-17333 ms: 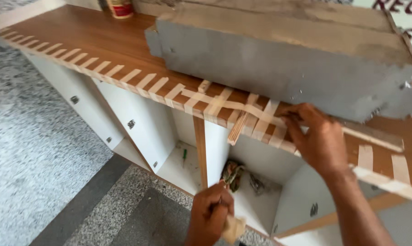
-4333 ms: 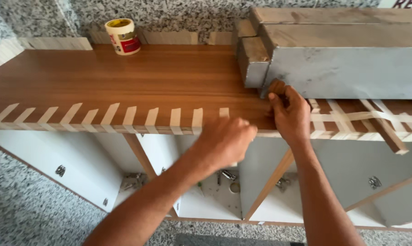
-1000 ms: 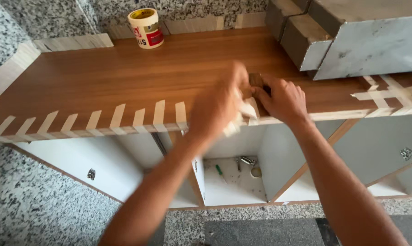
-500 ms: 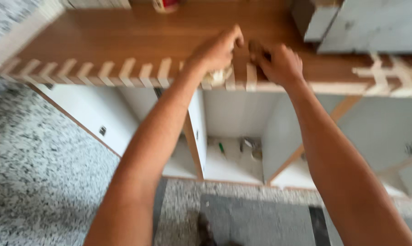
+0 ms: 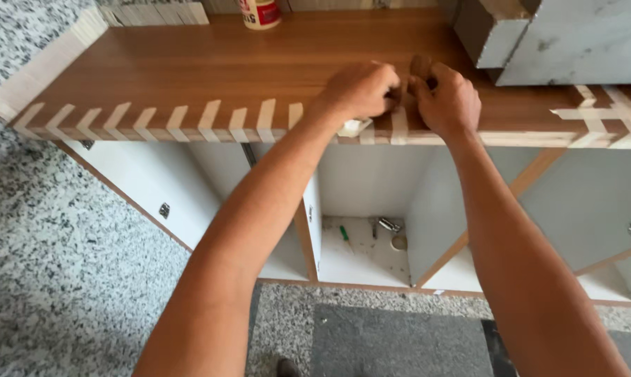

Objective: The person applies strips of masking tape to the edge of a wood-grain countertop and rubs them down using a small wooden block. They place a large metal component on the surface and continue rubbing the edges by hand.

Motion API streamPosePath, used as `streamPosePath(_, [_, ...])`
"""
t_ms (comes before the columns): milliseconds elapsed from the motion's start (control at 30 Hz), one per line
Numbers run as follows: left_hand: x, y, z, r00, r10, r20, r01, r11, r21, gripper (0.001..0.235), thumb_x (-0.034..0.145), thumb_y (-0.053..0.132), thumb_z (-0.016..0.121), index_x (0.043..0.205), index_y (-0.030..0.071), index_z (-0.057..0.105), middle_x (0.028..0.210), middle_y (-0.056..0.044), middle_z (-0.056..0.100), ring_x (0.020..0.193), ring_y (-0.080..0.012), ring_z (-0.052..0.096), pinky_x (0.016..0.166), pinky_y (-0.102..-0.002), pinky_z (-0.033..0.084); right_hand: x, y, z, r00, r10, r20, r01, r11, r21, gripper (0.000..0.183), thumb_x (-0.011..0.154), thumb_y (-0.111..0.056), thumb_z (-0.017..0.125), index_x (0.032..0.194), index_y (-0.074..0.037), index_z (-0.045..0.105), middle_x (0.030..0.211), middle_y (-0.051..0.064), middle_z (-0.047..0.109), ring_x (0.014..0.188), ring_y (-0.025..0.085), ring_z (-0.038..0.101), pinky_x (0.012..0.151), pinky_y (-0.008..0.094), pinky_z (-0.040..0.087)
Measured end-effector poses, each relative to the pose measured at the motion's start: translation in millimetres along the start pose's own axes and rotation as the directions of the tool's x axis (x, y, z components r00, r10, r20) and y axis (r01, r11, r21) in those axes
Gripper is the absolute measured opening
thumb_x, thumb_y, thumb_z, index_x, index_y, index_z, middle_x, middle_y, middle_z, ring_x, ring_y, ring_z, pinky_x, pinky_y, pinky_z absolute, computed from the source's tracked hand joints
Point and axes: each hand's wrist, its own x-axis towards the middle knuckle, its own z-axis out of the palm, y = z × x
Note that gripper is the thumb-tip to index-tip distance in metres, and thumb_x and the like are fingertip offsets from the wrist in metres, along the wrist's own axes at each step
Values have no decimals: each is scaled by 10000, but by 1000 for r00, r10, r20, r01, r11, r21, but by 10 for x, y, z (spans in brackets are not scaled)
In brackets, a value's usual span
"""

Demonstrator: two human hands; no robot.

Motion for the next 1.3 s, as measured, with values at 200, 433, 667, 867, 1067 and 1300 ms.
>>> streamPosePath(200, [72, 97, 209, 991, 132, 8, -131, 971, 198, 119, 735, 94, 712, 849, 62, 725, 916, -148, 734, 789, -325, 717, 586, -480, 573, -88, -10, -13, 1000, 4, -2, -4, 1000, -23, 278, 997, -364, 756, 990, -91, 704, 838, 143, 729, 799, 387, 688, 679, 494, 522])
streamPosePath(433, [-418, 572, -37, 948, 24, 316, -49, 996, 71, 251, 981, 140, 594, 1222, 103, 534, 647, -67, 686, 522, -210, 670, 502, -395, 529, -104, -47, -99, 998, 56, 23, -59, 983, 171, 282, 959, -340, 765, 946, -67, 694, 874, 114, 742, 765, 298, 712, 672, 436, 525])
streamPosePath(667, [-1126, 1266, 54, 943, 78, 323, 76, 895, -439, 382, 959, 430, 662, 1080, 113, 484, 766, -61, 718, 605, -240, 719, 572, -408, 593, -171, -115, -113, 999, 46, -22, -43, 992, 122, 325, 987, -289, 768, 892, 2, 659, 817, 173, 691, 669, 286, 635, 622, 410, 487])
streamPosePath(867, [-1217, 1067, 438, 980, -127, 152, 186, 854, -487, 500, 842, 454, 770, 1041, 82, 502, 811, -135, 726, 693, -302, 717, 615, -467, 567, -87, -176, -163, 993, 114, 22, -116, 978, 174, 353, 977, -308, 766, 879, 5, 637, 763, 179, 666, 637, 282, 587, 604, 387, 469])
streamPosePath(1067, [-1166, 987, 720, 752, -510, 417, 486, 2, -874, 416, 894, 317, 775, 1085, 76, 495, 918, -122, 603, 655, -226, 651, 535, -414, 563, -114, -202, -179, 999, 35, 26, -38, 991, 130, 324, 945, -342, 748, 880, -32, 683, 737, 160, 657, 618, 264, 598, 595, 400, 469])
streamPosePath(1300, [-992, 951, 1084, 707, -591, 388, 75, -483, -872, 208, 883, 195, 708, 996, 129, 546, 699, 3, 494, 562, -128, 531, 546, -324, 552, -129, -165, -202, 989, 107, 103, -117, 988, 105, 392, 966, -387, 748, 880, -16, 658, 713, 184, 626, 612, 352, 584, 600, 454, 454])
